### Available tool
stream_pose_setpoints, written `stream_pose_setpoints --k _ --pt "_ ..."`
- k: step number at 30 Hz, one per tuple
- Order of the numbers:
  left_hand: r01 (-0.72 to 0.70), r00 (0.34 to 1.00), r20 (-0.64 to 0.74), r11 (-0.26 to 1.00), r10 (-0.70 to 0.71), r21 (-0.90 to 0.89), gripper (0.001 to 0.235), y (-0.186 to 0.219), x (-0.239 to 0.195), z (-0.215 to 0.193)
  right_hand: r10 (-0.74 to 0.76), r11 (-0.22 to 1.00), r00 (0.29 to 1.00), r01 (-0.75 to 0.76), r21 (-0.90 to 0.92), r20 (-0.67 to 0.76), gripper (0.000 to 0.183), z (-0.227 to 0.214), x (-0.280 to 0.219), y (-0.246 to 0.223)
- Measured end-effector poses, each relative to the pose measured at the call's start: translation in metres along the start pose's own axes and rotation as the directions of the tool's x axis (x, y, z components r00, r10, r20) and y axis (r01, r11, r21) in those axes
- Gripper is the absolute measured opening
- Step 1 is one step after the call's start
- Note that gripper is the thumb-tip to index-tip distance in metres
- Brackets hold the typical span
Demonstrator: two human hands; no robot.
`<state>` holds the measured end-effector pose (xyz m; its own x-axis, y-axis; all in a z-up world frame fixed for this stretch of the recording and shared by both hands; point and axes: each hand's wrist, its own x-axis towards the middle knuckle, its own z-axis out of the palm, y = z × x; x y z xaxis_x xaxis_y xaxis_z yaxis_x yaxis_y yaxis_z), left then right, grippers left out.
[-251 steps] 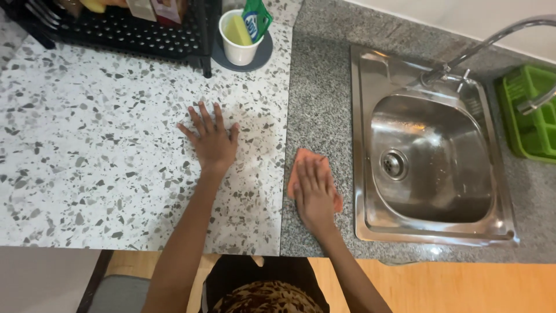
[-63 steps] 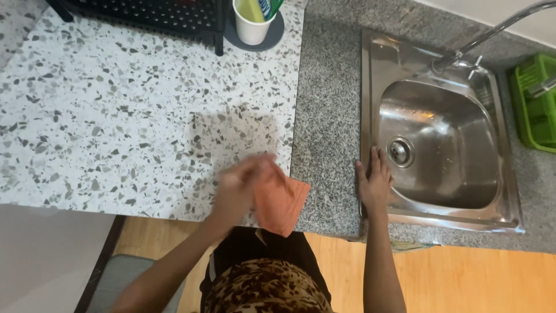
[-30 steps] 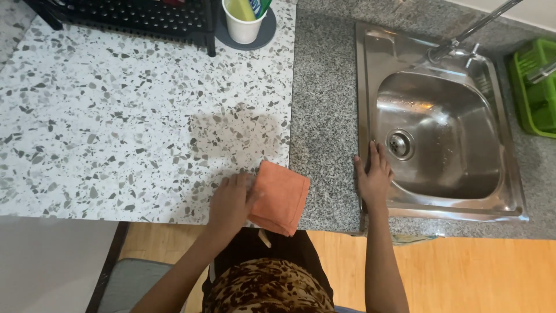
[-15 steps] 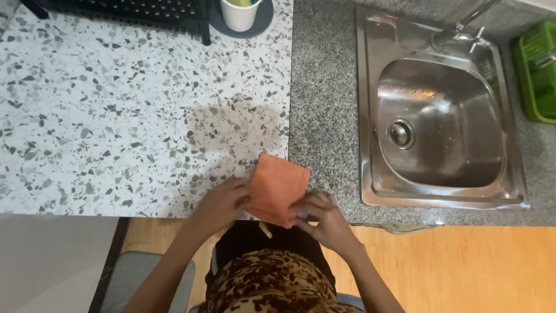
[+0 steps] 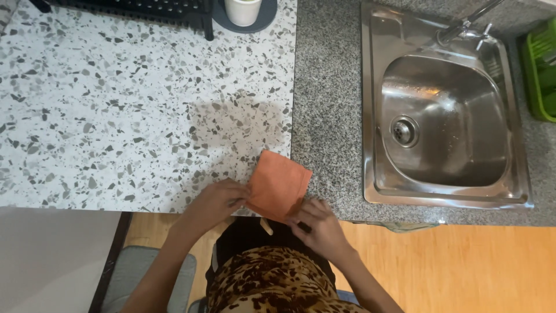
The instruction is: Wiping the kitchen countertop and sink with a cleaning cloth.
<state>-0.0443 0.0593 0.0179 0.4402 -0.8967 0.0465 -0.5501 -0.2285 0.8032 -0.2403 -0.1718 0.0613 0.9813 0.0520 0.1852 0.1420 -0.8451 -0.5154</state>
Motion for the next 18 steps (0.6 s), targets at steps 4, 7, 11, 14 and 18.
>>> stream_pose_setpoints --k 4,7,11,14,18 --pt "0.062 0.992 0.11 0.998 -0.064 0.024 0.025 -0.001 -0.002 0.0 0.037 0.999 0.999 -0.038 -0.029 -0.029 0.017 -0.002 0.002 -0.01" --pt "-0.021 0.995 0.094 0.995 0.012 0.096 0.028 -0.005 -0.001 0.004 -0.026 0.995 0.997 0.017 -0.103 -0.079 0.02 0.002 -0.001 -0.009" --pt "-0.245 0.968 0.016 0.94 0.249 0.236 0.022 -0.016 -0.003 0.004 -0.077 0.986 0.987 0.055 -0.156 -0.14 0.017 0.008 -0.004 -0.009" --pt "-0.326 0.937 -0.013 0.883 0.35 0.339 0.019 -0.018 -0.001 0.002 -0.117 0.979 0.984 0.091 -0.18 -0.137 0.018 0.011 -0.01 0.001" --pt "-0.306 0.936 -0.066 0.892 0.346 0.334 0.024 -0.01 -0.003 0.007 -0.114 0.993 0.98 0.118 0.015 -0.163 0.01 -0.01 0.002 -0.008"
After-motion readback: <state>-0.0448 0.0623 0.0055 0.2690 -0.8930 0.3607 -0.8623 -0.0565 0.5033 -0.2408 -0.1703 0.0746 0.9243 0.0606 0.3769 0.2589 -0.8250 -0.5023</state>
